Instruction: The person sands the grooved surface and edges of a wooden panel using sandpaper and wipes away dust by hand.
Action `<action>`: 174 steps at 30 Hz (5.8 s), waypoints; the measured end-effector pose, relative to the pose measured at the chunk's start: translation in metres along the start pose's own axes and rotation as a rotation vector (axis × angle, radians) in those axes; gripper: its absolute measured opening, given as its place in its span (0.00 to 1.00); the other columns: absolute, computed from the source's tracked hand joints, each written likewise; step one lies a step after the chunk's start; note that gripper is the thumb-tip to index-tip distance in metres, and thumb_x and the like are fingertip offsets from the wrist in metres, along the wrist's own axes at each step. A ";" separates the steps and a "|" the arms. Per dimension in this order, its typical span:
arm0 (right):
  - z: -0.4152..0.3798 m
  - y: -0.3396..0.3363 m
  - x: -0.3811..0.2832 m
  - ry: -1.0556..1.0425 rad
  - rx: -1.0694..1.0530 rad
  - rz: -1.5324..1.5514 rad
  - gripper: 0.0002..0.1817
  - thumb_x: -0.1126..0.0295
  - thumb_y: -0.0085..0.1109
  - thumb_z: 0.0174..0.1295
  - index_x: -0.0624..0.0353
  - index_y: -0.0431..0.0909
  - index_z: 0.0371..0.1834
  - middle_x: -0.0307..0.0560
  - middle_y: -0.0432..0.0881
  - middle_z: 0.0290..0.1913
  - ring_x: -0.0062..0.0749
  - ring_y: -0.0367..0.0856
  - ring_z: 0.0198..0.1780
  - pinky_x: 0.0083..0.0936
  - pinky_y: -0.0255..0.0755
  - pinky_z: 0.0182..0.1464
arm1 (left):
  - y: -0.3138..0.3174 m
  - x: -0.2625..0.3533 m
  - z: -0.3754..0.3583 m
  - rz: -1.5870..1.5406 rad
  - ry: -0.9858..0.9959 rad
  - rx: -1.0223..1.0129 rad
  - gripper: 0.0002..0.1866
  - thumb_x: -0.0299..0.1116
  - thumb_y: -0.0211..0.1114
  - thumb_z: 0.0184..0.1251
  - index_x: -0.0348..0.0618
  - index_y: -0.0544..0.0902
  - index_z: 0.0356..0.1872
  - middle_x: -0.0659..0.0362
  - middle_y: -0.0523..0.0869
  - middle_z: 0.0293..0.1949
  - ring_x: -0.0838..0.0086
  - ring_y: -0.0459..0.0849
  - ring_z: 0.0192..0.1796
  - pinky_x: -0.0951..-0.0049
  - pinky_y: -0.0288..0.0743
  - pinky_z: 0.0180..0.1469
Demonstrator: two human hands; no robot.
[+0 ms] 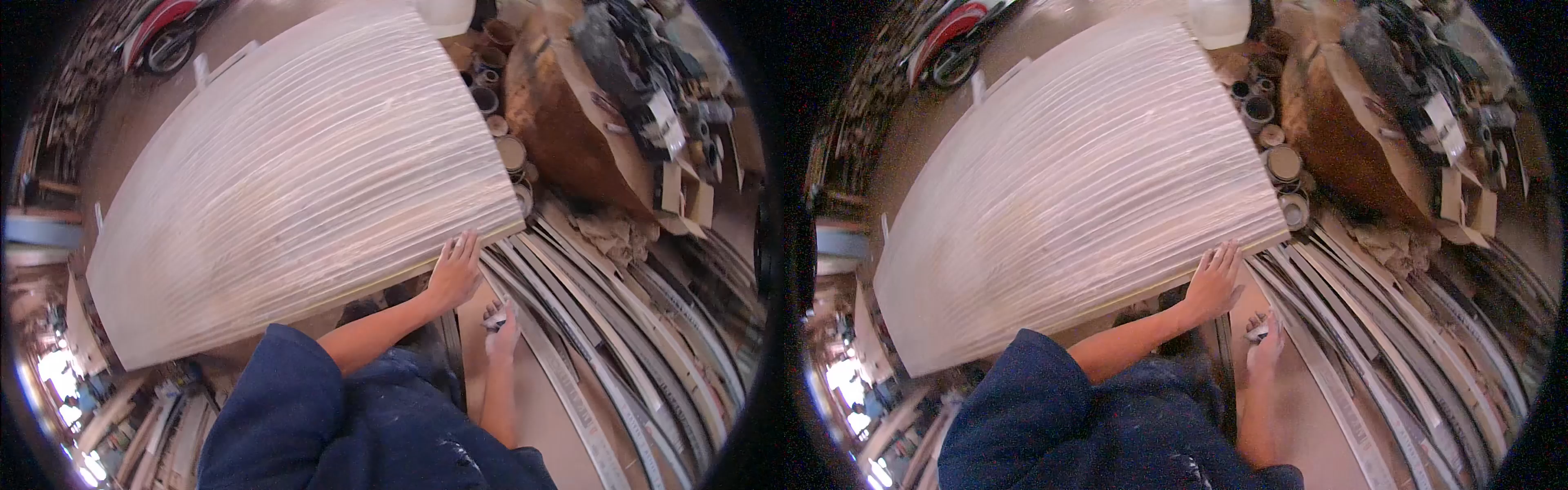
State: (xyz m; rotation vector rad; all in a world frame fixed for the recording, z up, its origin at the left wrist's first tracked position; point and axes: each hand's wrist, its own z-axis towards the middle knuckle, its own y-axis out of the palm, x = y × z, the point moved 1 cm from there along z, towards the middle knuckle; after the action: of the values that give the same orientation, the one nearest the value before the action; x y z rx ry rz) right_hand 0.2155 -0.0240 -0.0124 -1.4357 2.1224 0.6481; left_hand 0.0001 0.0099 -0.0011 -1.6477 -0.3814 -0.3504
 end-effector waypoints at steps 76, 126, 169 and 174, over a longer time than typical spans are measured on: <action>0.028 0.229 0.086 -1.565 -1.639 -1.256 0.18 0.74 0.58 0.62 0.50 0.83 0.56 0.43 0.82 0.48 0.40 0.78 0.53 0.41 0.71 0.57 | -0.030 -0.117 -0.243 0.058 -0.643 0.304 0.31 0.25 0.65 0.58 0.36 0.76 0.67 0.49 0.77 0.67 0.57 0.73 0.74 0.47 0.56 0.80; 0.130 0.162 -0.171 -1.696 -1.164 -1.500 0.15 0.75 0.61 0.61 0.51 0.86 0.51 0.45 0.87 0.47 0.45 0.86 0.49 0.39 0.82 0.52 | -0.039 -0.114 -0.212 0.074 -0.405 0.207 0.30 0.28 0.67 0.60 0.42 0.78 0.67 0.51 0.81 0.65 0.62 0.77 0.71 0.51 0.56 0.81; -0.209 0.370 0.323 -1.296 -1.920 -1.305 0.13 0.63 0.70 0.62 0.57 0.88 0.45 0.54 0.85 0.40 0.48 0.85 0.46 0.38 0.78 0.49 | 0.126 0.023 -0.643 -1.132 -1.978 0.910 0.25 0.41 0.61 0.73 0.36 0.79 0.65 0.39 0.84 0.61 0.49 0.82 0.64 0.58 0.75 0.65; -0.287 0.414 0.450 -1.455 -1.994 -1.237 0.13 0.64 0.69 0.61 0.59 0.87 0.45 0.55 0.85 0.44 0.53 0.83 0.45 0.43 0.77 0.51 | 0.072 -0.154 -0.645 -1.037 -1.809 0.614 0.26 0.45 0.59 0.74 0.35 0.78 0.64 0.39 0.83 0.60 0.47 0.82 0.64 0.56 0.74 0.65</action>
State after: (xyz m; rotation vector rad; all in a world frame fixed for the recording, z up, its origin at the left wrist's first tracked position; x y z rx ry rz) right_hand -0.3564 -0.3828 -0.0324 -1.3952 -1.0757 2.1487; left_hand -0.1095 -0.6453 -0.0634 -0.5792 -2.3995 0.6120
